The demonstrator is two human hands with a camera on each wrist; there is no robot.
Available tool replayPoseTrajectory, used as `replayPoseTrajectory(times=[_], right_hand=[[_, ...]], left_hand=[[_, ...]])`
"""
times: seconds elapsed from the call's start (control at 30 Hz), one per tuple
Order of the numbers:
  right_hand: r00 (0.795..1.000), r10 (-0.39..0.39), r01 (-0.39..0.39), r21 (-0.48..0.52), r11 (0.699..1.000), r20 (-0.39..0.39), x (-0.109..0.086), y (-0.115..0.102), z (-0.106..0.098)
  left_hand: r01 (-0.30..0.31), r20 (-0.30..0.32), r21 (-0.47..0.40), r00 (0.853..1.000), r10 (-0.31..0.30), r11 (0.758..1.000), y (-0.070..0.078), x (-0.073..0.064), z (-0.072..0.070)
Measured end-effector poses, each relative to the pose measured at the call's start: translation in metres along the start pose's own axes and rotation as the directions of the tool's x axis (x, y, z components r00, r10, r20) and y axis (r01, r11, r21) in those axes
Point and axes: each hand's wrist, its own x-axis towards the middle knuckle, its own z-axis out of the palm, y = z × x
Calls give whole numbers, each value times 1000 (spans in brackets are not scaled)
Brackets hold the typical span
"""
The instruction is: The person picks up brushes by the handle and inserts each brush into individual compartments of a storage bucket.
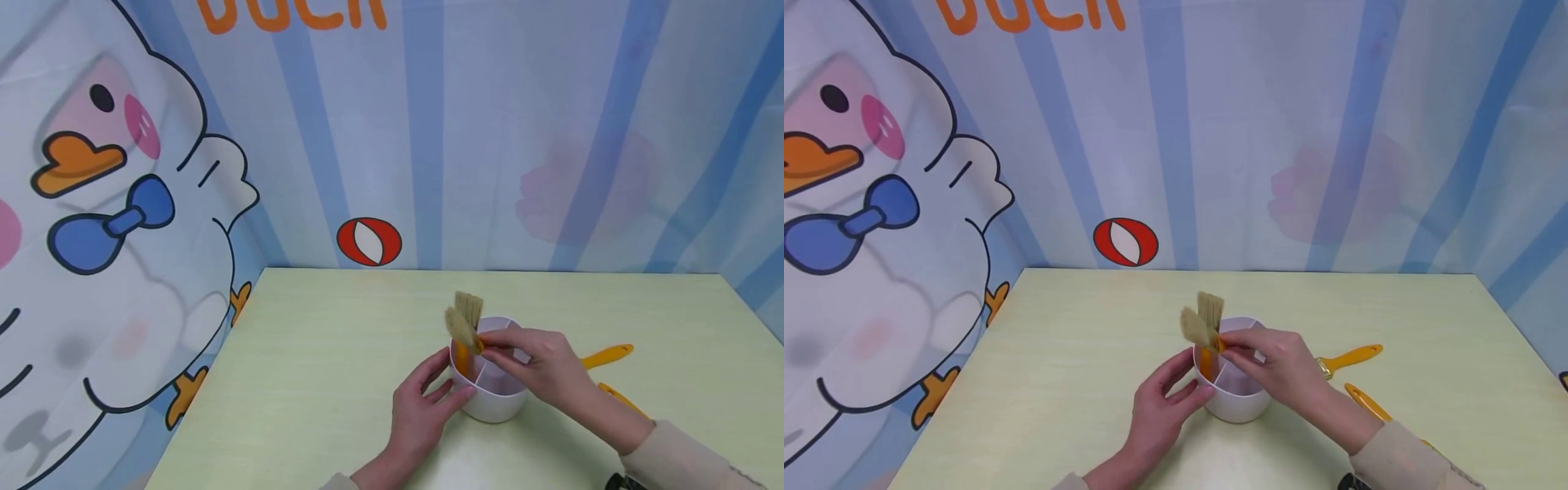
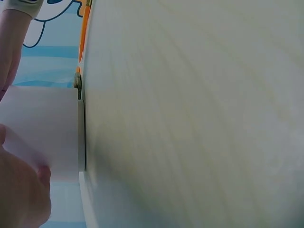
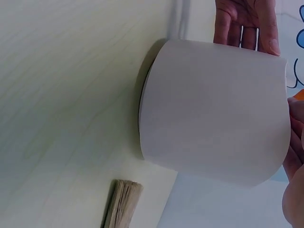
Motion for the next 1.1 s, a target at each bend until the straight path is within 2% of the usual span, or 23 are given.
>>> replayPoseTrajectory(times=[0.33,0.63,0.93,1.1], right_hand=[[998,-47,49,-77,996,33,4,0,-6],[996,-49,57,-106,993,74,0,-3,-14],[998,-49,53,-169,984,32,-7,-2,-29],[1000,-1,5,-193,981,21,-13,6,-48]], left_hand=[[6,-9,-10,1000,-6,1000,-2,0,0],[27,-11,-1,1000,-27,1000,-1,0,0],[28,-11,-6,1000,-28,1000,0,0,0],[25,-14,-17,1000,-26,1000,1,0,0]])
